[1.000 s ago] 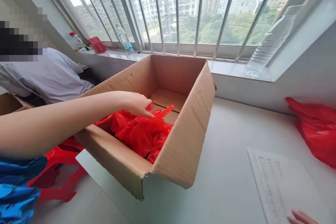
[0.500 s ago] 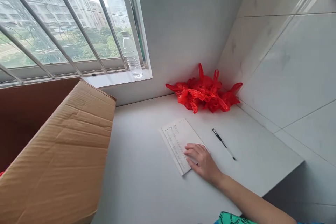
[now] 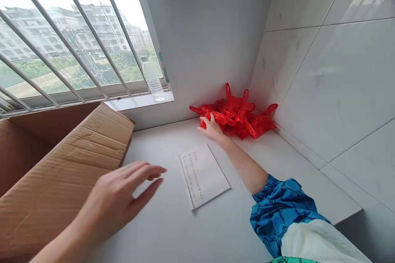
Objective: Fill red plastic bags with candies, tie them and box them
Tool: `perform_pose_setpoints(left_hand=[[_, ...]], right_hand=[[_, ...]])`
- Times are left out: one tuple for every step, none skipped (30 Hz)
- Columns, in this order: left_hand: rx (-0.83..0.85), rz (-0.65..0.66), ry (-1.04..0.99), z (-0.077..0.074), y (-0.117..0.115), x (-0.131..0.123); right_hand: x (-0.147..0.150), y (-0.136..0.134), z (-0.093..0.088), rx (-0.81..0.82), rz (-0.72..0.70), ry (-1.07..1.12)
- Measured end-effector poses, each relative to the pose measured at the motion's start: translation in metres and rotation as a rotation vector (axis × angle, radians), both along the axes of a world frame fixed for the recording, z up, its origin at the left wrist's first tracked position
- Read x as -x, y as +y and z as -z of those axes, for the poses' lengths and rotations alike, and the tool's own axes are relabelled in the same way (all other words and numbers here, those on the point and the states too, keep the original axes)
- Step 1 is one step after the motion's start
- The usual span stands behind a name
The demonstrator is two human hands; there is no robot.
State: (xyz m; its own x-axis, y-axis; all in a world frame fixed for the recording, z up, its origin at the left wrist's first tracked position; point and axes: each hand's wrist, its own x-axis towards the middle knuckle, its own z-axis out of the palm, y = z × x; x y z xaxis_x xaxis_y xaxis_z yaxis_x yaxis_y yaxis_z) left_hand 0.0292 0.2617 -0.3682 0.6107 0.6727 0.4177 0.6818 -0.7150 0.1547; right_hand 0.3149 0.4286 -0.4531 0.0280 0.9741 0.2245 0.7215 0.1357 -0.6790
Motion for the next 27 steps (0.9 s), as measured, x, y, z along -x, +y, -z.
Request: perform_pose_setpoints(left_hand=[[0.075,0.054,0.055,0.011,0.0,-0.015],[0.166,0.099,0.103,0.024,0.003,-0.031],[0.26,0.128,0.132,0.038,0.006,-0.045],[0.343,0.129,0.13,0.051,0.01,-0.056],[0.406,0.127,0.097,0.062,0.014,-0.064],[0.462,0.127,0.053,0.072,0.017,-0.069],[0.512,0.126,-0.001,0.078,0.021,-0.071],[0.559,0.125,-0.062,0.083,0.024,-0.07],[0.605,0.123,-0.129,0.086,0.029,-0.067],[0.648,0.117,-0.203,0.089,0.034,-0.062],[0.69,0.108,-0.29,0.091,0.041,-0.056],[0.729,0.09,-0.389,0.094,0.048,-0.05],[0.758,0.057,-0.502,0.098,0.057,-0.045],[0.771,0.001,-0.622,0.102,0.065,-0.041],[0.769,-0.07,-0.741,0.107,0.073,-0.038],[0.757,-0.144,-0.846,0.112,0.08,-0.036],[0.75,-0.198,-0.925,0.117,0.085,-0.035],[0.754,-0.213,-0.971,0.122,0.088,-0.035],[0.774,-0.186,-0.989,0.126,0.089,-0.036],[0.806,-0.13,-0.981,0.13,0.089,-0.036],[0.837,-0.073,-0.946,0.134,0.088,-0.035],[0.857,-0.037,-0.899,0.137,0.087,-0.034],[0.863,-0.03,-0.85,0.139,0.087,-0.031],[0.855,-0.055,-0.81,0.142,0.087,-0.027],[0.837,-0.099,-0.782,0.145,0.088,-0.022],[0.812,-0.15,-0.769,0.147,0.088,-0.016],[0.784,-0.197,-0.771,0.148,0.088,-0.011]], right_hand=[[-0.001,0.012,0.001,0.017,0.041,0.017],[-0.002,0.022,0.003,0.031,0.071,0.034],[-0.003,0.029,0.006,0.04,0.089,0.052],[-0.005,0.035,0.008,0.04,0.094,0.07],[-0.007,0.039,0.011,0.03,0.092,0.089],[-0.009,0.041,0.012,0.011,0.084,0.108],[-0.011,0.041,0.012,-0.017,0.074,0.129],[-0.012,0.04,0.01,-0.052,0.06,0.152],[-0.013,0.038,0.007,-0.094,0.043,0.177],[-0.014,0.034,0.003,-0.141,0.024,0.203],[-0.014,0.029,-0.003,-0.189,0.003,0.23],[-0.013,0.023,-0.009,-0.234,-0.019,0.255],[-0.012,0.015,-0.015,-0.274,-0.038,0.274],[-0.011,0.006,-0.02,-0.308,-0.059,0.297],[-0.009,-0.003,-0.024,-0.338,-0.085,0.331],[-0.007,-0.013,-0.026,-0.359,-0.117,0.376],[-0.004,-0.023,-0.027,-0.368,-0.157,0.43],[-0.001,-0.033,-0.025,-0.366,-0.204,0.485],[0.002,-0.042,-0.02,-0.357,-0.254,0.529],[0.004,-0.05,-0.014,-0.341,-0.3,0.549],[0.006,-0.058,-0.006,-0.325,-0.333,0.54],[0.007,-0.064,0.003,-0.312,-0.351,0.509],[0.007,-0.069,0.013,-0.303,-0.352,0.458],[0.006,-0.073,0.023,-0.295,-0.339,0.4],[0.003,-0.077,0.033,-0.283,-0.323,0.347],[0.0,-0.08,0.043,-0.268,-0.305,0.308],[-0.004,-0.084,0.051,-0.254,-0.283,0.288]])
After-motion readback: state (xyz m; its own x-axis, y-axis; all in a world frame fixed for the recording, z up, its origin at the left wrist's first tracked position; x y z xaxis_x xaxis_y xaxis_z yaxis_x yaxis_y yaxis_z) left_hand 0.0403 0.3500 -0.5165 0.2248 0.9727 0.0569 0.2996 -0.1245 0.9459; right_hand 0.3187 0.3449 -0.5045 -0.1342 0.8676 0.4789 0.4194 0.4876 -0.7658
